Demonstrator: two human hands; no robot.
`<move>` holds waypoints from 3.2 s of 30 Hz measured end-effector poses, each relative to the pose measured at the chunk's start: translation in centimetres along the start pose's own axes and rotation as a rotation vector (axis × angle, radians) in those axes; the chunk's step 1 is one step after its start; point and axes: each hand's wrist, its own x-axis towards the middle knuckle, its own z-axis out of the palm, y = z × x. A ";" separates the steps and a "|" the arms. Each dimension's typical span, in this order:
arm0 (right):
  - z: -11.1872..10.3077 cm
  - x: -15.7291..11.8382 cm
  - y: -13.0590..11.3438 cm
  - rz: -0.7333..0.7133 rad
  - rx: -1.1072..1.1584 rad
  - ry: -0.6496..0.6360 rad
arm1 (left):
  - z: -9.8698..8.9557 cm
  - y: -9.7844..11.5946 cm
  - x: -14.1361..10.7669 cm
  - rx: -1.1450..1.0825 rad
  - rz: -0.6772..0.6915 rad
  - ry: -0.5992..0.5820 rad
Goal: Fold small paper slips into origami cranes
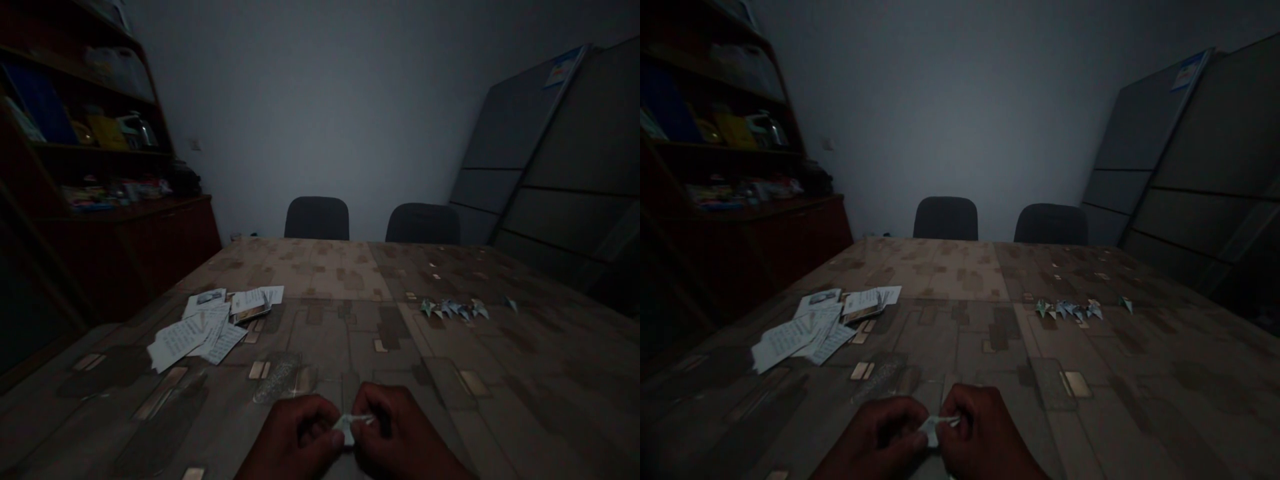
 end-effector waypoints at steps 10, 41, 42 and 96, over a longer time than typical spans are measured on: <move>-0.5 1.1 0.7 -0.021 0.005 0.090 | 0.3 -1.3 0.2 -0.164 -0.117 0.046; -2.1 0.9 -0.3 -0.054 0.086 0.087 | -0.2 -1.3 0.2 -0.222 -0.110 -0.001; -2.3 0.9 -0.3 -0.069 0.055 0.079 | -0.2 -1.1 0.2 -0.209 -0.080 0.026; -0.4 0.5 0.0 -0.078 0.186 -0.030 | 0.4 -1.0 0.6 -0.342 -0.134 0.138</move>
